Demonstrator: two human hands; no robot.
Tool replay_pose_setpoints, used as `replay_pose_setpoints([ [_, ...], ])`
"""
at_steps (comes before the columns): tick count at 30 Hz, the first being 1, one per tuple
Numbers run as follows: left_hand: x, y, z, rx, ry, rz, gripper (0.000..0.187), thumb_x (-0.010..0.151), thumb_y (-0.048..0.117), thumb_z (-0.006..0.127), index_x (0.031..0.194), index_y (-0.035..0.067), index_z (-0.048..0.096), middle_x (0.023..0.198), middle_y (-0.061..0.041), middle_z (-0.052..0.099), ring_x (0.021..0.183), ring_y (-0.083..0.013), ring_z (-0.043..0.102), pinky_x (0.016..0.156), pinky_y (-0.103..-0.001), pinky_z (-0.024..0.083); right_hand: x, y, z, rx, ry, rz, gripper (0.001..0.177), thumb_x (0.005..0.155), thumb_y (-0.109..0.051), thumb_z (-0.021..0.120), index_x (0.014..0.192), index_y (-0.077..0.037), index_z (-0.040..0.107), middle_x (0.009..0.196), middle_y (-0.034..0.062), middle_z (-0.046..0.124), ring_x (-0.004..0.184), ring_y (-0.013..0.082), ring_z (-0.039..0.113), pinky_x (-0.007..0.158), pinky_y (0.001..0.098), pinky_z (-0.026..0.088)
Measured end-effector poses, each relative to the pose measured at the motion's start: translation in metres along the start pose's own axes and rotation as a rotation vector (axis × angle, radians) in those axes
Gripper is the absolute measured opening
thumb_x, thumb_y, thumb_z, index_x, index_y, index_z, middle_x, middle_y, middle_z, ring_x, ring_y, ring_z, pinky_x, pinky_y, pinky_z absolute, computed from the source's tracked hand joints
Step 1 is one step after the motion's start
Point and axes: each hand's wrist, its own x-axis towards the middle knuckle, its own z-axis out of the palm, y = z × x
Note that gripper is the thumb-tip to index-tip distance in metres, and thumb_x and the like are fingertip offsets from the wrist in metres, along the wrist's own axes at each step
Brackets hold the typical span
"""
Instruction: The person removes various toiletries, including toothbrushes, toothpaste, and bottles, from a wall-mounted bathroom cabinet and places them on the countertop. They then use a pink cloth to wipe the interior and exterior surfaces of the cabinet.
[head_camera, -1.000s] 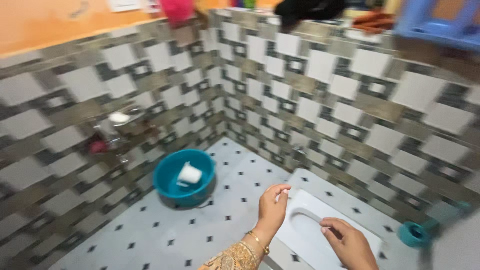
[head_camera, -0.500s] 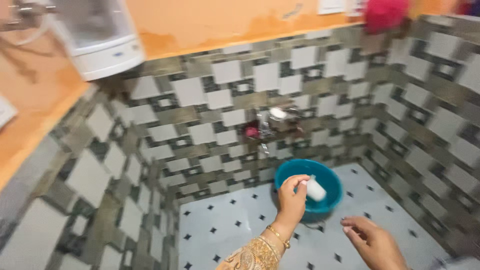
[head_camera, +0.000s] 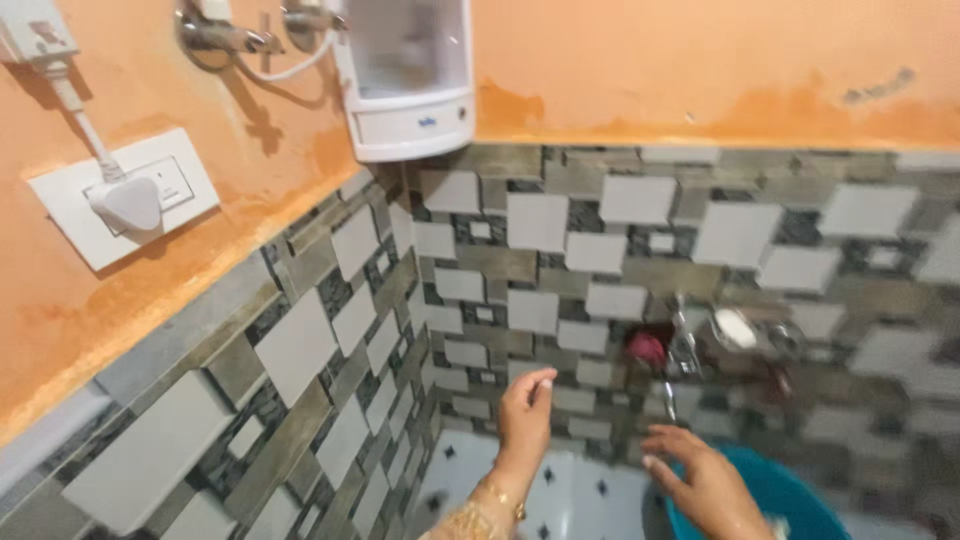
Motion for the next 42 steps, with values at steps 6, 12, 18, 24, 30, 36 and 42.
replay_pose_setpoints([
  [6,0.09,-0.047,0.007,0.042,0.191,-0.026,0.021,0.092,0.015,0.065,0.106,0.005,0.078,0.105,-0.006,0.079,0.098,-0.0163,0.074,0.086,-0.029,0.055,0.187,0.014,-0.009,0.229,-0.179,-0.208,0.034,0.086,-0.03,0.075,0.118,-0.018,0.079,0.139,0.0011,0.065,0.127,0.0184,0.064,0.107,0.0371,0.05],
  [12,0.209,-0.005,-0.045,0.17,0.303,0.063,0.023,0.092,0.018,0.066,0.107,0.006,0.079,0.104,-0.005,0.079,0.093,-0.0179,0.071,0.084,-0.029,0.053,0.332,-0.098,-0.072,0.298,-0.229,-0.229,0.036,0.089,-0.035,0.073,0.121,-0.02,0.076,0.142,-0.0037,0.063,0.116,0.0196,0.071,0.092,0.0395,0.062],
  [18,0.318,0.102,-0.091,0.23,0.258,0.296,0.025,0.093,0.019,0.064,0.109,0.005,0.077,0.106,-0.005,0.078,0.096,-0.0154,0.071,0.086,-0.029,0.054,0.444,-0.221,-0.13,0.357,0.073,-0.605,0.034,0.086,-0.03,0.071,0.116,-0.016,0.076,0.14,0.0015,0.065,0.118,0.0211,0.069,0.091,0.0399,0.059],
  [24,0.411,0.162,-0.106,0.348,0.18,0.458,0.029,0.091,0.021,0.067,0.115,0.006,0.075,0.105,-0.008,0.078,0.095,-0.0189,0.072,0.086,-0.032,0.056,0.533,-0.319,-0.18,0.39,0.275,-0.628,0.04,0.086,-0.036,0.07,0.12,-0.017,0.074,0.127,0.0051,0.074,0.117,0.0217,0.071,0.095,0.0389,0.06],
  [30,0.468,0.201,-0.114,0.528,0.104,0.535,0.036,0.092,0.024,0.065,0.124,0.01,0.071,0.115,-0.012,0.075,0.102,-0.0243,0.072,0.089,-0.036,0.055,0.609,-0.373,-0.214,0.315,0.351,-0.473,0.059,0.09,-0.05,0.066,0.14,-0.018,0.06,0.137,0.0098,0.065,0.127,0.0261,0.062,0.101,0.0434,0.053],
  [36,0.494,0.241,-0.105,0.652,0.085,0.418,0.042,0.092,0.026,0.063,0.131,0.011,0.065,0.13,-0.013,0.067,0.118,-0.0287,0.065,0.097,-0.038,0.051,0.686,-0.415,-0.232,0.304,0.464,-0.587,0.081,0.086,-0.055,0.068,0.15,-0.011,0.046,0.148,0.0167,0.054,0.133,0.0307,0.056,0.107,0.0458,0.048],
  [42,0.52,0.253,-0.099,0.724,0.128,0.575,0.043,0.093,0.024,0.063,0.131,0.005,0.065,0.128,-0.018,0.069,0.118,-0.0333,0.067,0.1,-0.039,0.051,0.75,-0.442,-0.233,0.293,0.566,-0.661,0.091,0.086,-0.058,0.072,0.152,-0.005,0.04,0.153,0.021,0.046,0.14,0.0374,0.046,0.112,0.0472,0.04],
])
